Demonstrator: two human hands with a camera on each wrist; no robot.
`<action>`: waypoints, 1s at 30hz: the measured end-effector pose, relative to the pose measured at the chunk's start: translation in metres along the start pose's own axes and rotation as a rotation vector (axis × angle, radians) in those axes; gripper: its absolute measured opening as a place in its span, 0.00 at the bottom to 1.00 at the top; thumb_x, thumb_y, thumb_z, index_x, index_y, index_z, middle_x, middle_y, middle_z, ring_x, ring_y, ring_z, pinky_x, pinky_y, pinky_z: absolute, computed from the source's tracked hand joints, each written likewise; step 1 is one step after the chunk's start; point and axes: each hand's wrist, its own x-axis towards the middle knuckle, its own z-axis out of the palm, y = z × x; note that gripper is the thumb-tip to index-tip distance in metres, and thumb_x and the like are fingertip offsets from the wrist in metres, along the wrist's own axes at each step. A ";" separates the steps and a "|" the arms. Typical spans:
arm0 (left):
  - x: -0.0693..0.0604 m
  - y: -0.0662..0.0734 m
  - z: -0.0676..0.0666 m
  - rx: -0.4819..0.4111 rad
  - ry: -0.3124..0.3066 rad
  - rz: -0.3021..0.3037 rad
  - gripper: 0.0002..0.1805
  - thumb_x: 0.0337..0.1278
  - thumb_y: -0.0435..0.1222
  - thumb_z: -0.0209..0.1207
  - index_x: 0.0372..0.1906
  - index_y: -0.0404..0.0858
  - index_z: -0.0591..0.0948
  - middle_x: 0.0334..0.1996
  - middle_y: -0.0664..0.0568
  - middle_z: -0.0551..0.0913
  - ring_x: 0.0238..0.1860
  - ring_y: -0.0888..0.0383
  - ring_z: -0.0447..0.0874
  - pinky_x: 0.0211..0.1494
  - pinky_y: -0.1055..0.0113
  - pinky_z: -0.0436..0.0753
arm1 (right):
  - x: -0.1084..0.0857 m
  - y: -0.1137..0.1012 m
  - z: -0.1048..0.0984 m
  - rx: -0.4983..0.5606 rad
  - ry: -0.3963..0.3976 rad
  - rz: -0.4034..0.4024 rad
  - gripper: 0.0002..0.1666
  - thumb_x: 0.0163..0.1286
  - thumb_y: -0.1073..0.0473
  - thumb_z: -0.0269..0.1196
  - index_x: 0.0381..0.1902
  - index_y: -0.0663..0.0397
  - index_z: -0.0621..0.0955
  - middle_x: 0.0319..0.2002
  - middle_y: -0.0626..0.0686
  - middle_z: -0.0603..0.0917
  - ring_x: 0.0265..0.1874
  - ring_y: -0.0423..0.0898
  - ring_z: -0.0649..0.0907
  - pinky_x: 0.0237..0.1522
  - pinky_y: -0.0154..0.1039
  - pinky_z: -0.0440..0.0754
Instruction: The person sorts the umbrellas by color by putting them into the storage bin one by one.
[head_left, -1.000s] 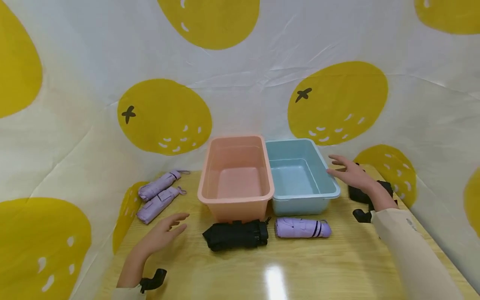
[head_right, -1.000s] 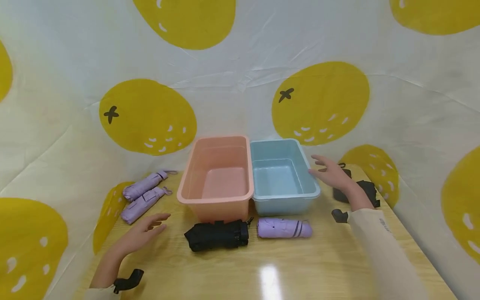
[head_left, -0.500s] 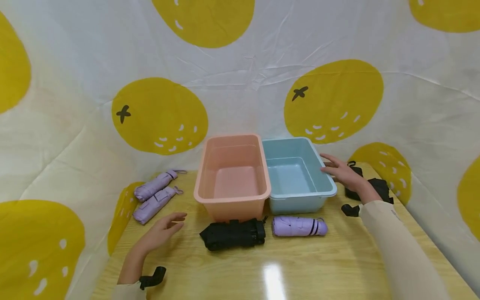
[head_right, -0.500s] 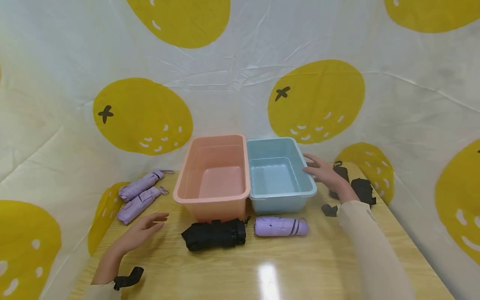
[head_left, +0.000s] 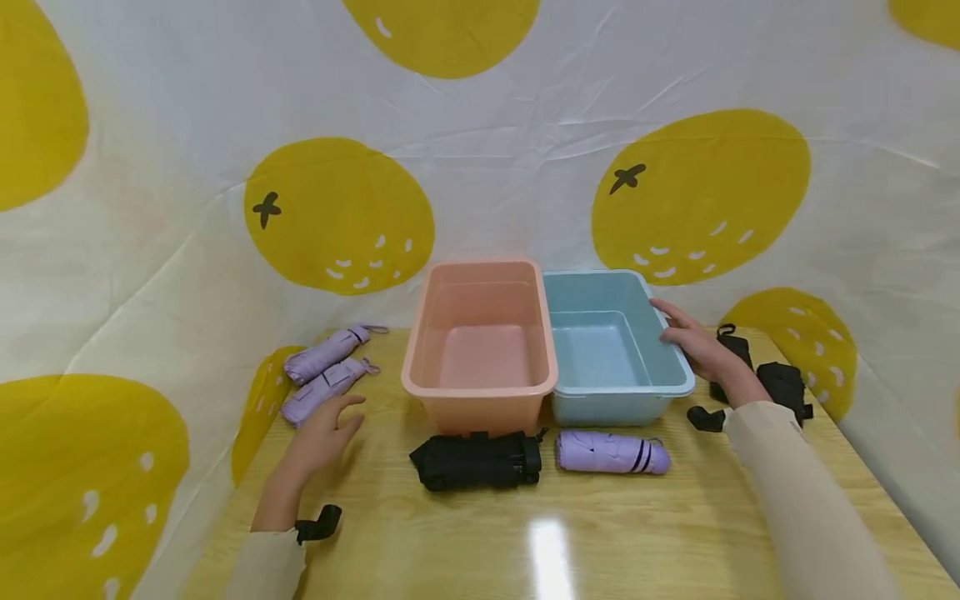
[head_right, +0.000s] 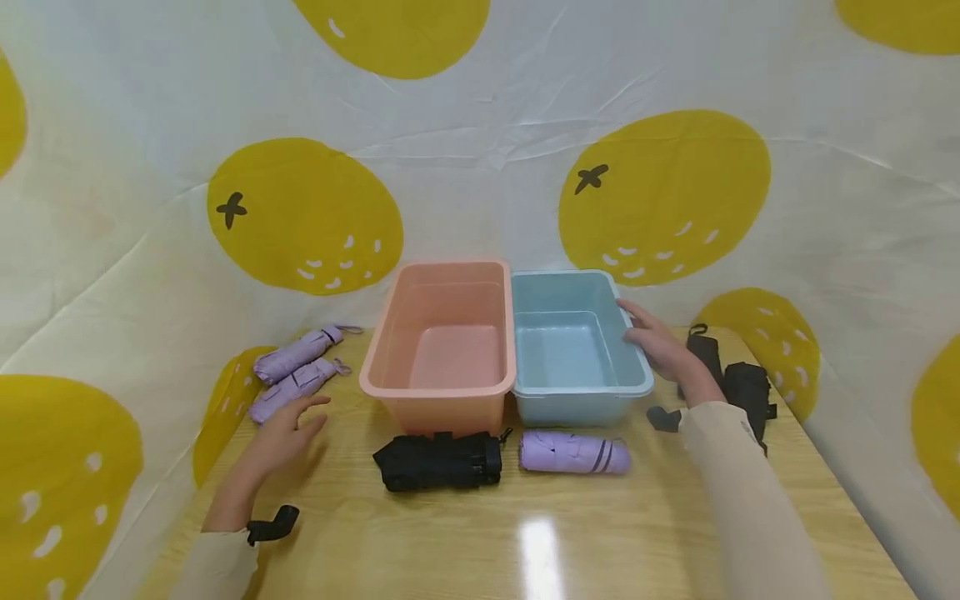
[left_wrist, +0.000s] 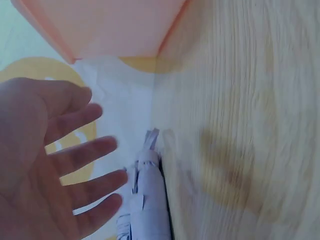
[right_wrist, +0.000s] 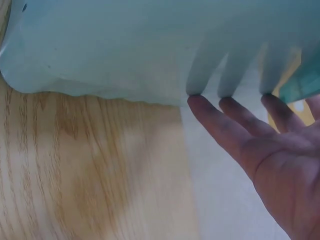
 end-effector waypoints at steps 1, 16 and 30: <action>0.003 -0.001 -0.001 0.030 0.018 0.002 0.21 0.67 0.35 0.57 0.61 0.30 0.75 0.58 0.35 0.75 0.60 0.36 0.70 0.59 0.40 0.69 | -0.001 0.000 -0.001 0.005 0.003 -0.001 0.44 0.73 0.69 0.45 0.79 0.42 0.40 0.74 0.69 0.44 0.62 0.71 0.61 0.46 0.52 0.80; 0.038 -0.047 -0.023 0.303 0.045 -0.041 0.28 0.61 0.38 0.61 0.63 0.28 0.72 0.56 0.28 0.73 0.54 0.29 0.72 0.53 0.35 0.70 | -0.001 0.001 -0.002 0.038 -0.021 0.000 0.45 0.73 0.69 0.45 0.79 0.42 0.39 0.74 0.68 0.42 0.64 0.69 0.59 0.50 0.52 0.79; 0.053 -0.072 -0.028 0.323 -0.086 -0.117 0.39 0.59 0.46 0.63 0.69 0.29 0.65 0.60 0.25 0.67 0.55 0.27 0.70 0.54 0.33 0.68 | -0.001 0.001 -0.004 0.027 -0.012 0.021 0.44 0.74 0.68 0.46 0.79 0.37 0.40 0.75 0.67 0.41 0.63 0.66 0.60 0.48 0.48 0.80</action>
